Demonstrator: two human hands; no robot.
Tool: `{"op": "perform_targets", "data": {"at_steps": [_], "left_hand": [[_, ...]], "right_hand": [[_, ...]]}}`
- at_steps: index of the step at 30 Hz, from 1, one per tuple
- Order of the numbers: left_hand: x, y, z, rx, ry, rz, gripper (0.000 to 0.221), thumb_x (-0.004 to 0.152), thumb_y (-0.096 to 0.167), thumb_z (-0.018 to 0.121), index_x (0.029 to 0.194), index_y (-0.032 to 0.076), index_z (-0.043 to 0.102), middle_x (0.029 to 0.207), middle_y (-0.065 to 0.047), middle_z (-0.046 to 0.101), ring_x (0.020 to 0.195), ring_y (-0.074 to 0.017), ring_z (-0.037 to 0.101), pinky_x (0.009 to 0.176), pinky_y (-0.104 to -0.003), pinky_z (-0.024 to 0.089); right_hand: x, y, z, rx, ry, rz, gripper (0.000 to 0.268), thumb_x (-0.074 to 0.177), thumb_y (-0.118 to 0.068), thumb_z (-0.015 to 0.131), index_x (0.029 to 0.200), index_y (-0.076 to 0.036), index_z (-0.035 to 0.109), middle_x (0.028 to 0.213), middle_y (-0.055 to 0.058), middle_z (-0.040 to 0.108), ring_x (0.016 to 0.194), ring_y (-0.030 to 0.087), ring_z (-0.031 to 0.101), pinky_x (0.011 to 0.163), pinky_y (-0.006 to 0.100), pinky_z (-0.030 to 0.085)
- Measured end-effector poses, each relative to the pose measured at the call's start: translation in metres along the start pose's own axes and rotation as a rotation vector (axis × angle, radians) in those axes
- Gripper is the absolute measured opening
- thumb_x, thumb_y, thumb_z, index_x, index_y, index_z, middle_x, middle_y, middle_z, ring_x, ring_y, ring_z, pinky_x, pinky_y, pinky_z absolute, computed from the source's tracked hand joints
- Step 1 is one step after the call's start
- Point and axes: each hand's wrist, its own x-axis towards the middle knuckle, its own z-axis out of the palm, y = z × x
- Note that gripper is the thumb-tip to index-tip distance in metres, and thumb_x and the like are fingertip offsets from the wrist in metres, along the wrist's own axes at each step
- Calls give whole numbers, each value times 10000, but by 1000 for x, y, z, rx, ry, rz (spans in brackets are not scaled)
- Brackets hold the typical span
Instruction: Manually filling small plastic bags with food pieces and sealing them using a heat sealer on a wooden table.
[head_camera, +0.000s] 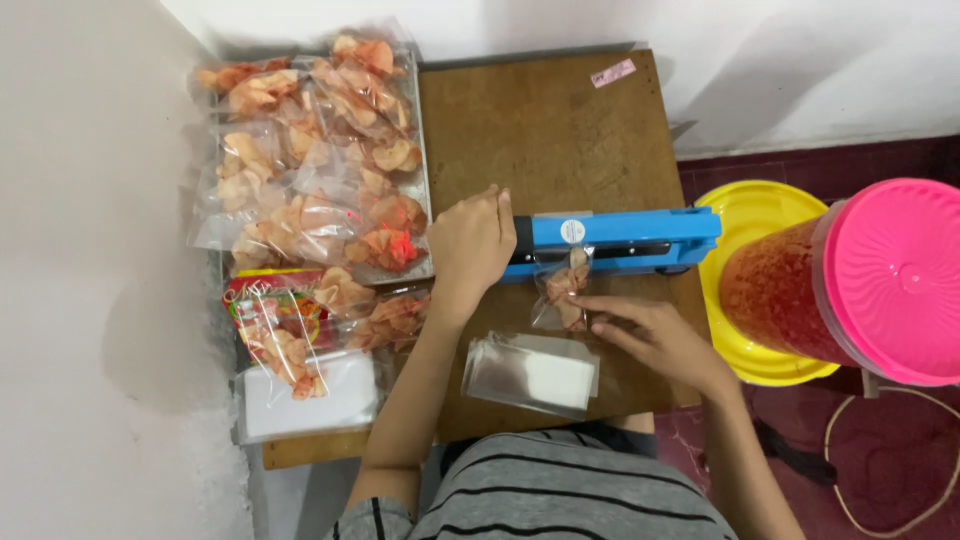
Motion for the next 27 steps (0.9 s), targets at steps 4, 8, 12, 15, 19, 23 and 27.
{"op": "perform_targets", "data": {"at_steps": [4, 8, 12, 15, 19, 23, 27], "left_hand": [[0, -4, 5, -12, -19, 0, 448, 993, 301, 343, 1051, 58, 715, 1045, -145, 702, 877, -311, 694, 725, -447, 559], [0, -1, -2, -21, -29, -2, 455, 999, 306, 340, 1069, 47, 707, 1028, -155, 705, 870, -312, 694, 729, -434, 561], [0, 1, -6, -32, -73, -27, 476, 998, 311, 322, 1094, 23, 689, 987, -169, 710, 864, -324, 692, 744, -449, 553], [3, -2, -3, -44, -81, -21, 476, 1002, 319, 327, 1097, 25, 689, 981, -163, 711, 864, -310, 693, 747, -432, 558], [7, 10, -10, -12, -61, -18, 481, 1002, 328, 339, 1083, 10, 691, 975, -197, 704, 875, -325, 691, 778, -448, 543], [9, 24, -15, -78, 178, 180, 454, 1010, 290, 349, 1094, -2, 685, 975, -227, 692, 967, -391, 655, 1000, -596, 348], [13, 43, -37, -15, 188, 281, 452, 1002, 232, 270, 1075, 25, 665, 1002, -150, 711, 1005, -308, 667, 1021, -545, 351]], "right_hand": [[11, -14, 1, -32, -13, -25, 371, 889, -115, 565, 1258, -122, 607, 1056, 200, 702, 914, 375, 694, 801, 531, 537], [21, -16, 3, 15, -17, -12, 372, 884, -146, 588, 1255, -126, 604, 1011, 214, 700, 896, 382, 695, 772, 508, 557], [24, 8, 14, 52, -3, -29, 373, 862, -177, 639, 1235, -152, 626, 1089, 168, 689, 893, 311, 703, 729, 445, 581], [23, 13, 20, 203, 10, 17, 381, 847, -161, 665, 1226, -157, 629, 1008, 156, 711, 783, 241, 711, 667, 376, 613], [26, 26, 24, 260, 2, 28, 392, 831, -130, 677, 1220, -138, 631, 1069, 160, 696, 794, 243, 706, 638, 358, 616], [25, 29, 30, 167, 119, -145, 403, 812, -158, 712, 1207, -127, 635, 986, 152, 696, 865, 302, 691, 740, 421, 562], [20, 29, 26, 240, 39, -177, 307, 889, -83, 607, 1195, -57, 606, 1251, 80, 623, 1203, 188, 553, 1056, 308, 385]]}}
